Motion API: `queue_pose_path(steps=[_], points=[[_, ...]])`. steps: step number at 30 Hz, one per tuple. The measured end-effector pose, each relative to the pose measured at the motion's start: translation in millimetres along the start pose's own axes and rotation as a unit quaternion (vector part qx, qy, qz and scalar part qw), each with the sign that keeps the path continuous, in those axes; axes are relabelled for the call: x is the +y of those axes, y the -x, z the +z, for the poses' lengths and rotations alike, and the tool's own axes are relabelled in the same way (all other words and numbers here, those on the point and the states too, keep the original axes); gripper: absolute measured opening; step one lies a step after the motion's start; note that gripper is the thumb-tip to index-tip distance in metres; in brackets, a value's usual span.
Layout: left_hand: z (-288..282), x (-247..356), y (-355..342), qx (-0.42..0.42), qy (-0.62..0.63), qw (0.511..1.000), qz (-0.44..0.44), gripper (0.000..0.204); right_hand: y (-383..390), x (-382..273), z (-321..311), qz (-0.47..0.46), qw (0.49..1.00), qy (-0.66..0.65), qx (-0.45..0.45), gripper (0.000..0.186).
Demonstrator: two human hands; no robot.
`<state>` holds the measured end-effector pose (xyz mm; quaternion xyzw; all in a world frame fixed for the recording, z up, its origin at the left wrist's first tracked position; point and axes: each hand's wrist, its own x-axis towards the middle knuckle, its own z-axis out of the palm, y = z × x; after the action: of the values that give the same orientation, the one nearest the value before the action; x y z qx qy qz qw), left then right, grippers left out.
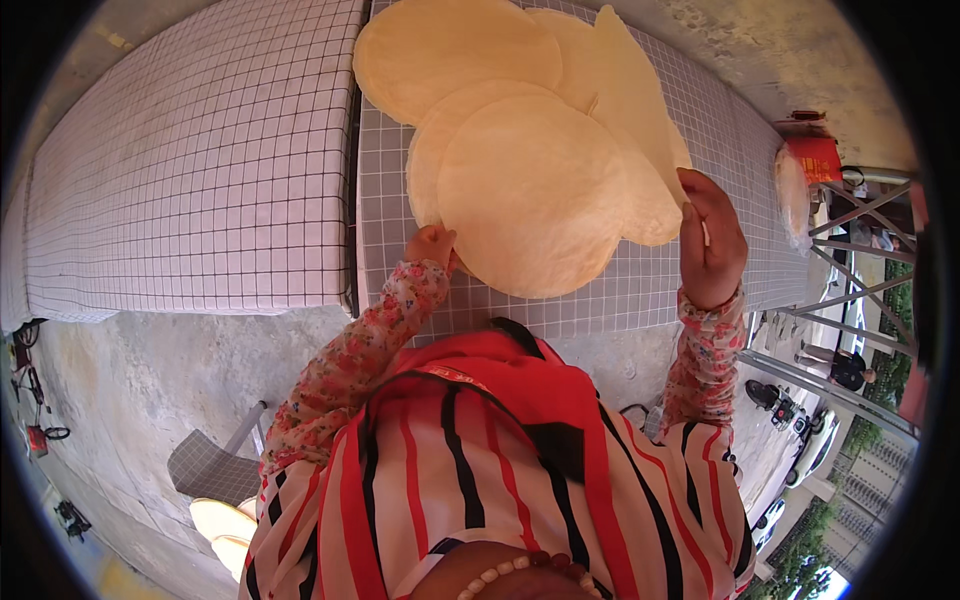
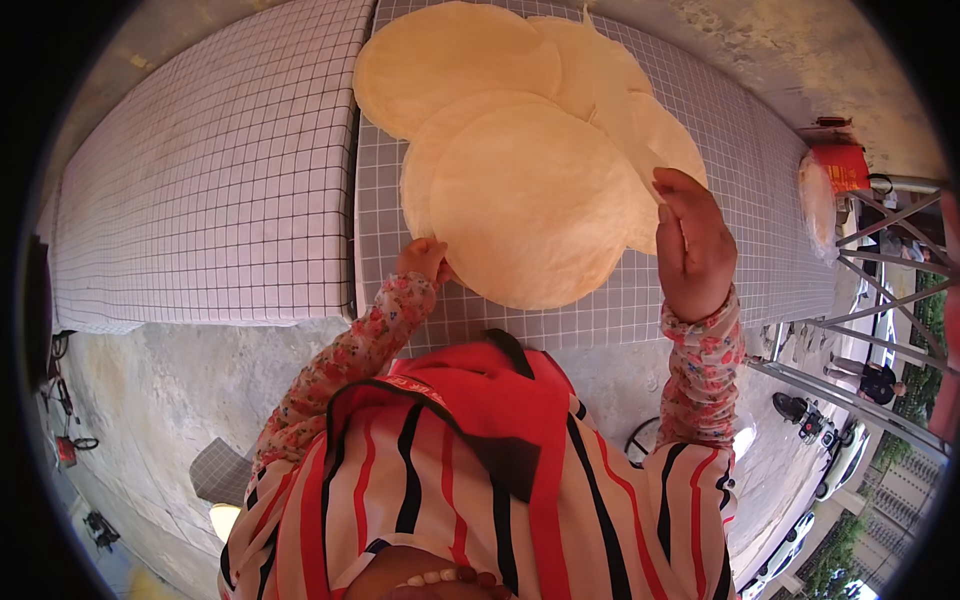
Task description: The person stacks large, thin circular flatbreads on a table by hand, picking up individual pieces and organizing them into stacks.
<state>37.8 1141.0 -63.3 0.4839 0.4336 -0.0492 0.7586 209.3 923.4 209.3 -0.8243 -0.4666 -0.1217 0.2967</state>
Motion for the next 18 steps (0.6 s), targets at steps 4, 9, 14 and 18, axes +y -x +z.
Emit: queue_pose_path(steps=[4, 9, 14, 18], points=[[8, -1, 0, -0.025, -0.053, 0.998, 0.022, 0.019, 47, -1, 112, -0.006, 0.998, 0.023, -0.061, 0.007], [15, 0, 1, -0.024, -0.029, 0.999, 0.039, 0.019, 105, -6, 207, 0.006, 0.993, 0.004, -0.118, 0.014], [19, -8, -9, 0.02, -0.029, 0.994, 0.099, 0.022, 108, -15, 215, 0.028, 0.99, -0.012, -0.134, 0.019], [24, -1, 0, 0.012, -0.057, 0.995, 0.079, 0.018, 120, -18, 211, 0.059, 0.988, -0.073, -0.12, 0.014]])
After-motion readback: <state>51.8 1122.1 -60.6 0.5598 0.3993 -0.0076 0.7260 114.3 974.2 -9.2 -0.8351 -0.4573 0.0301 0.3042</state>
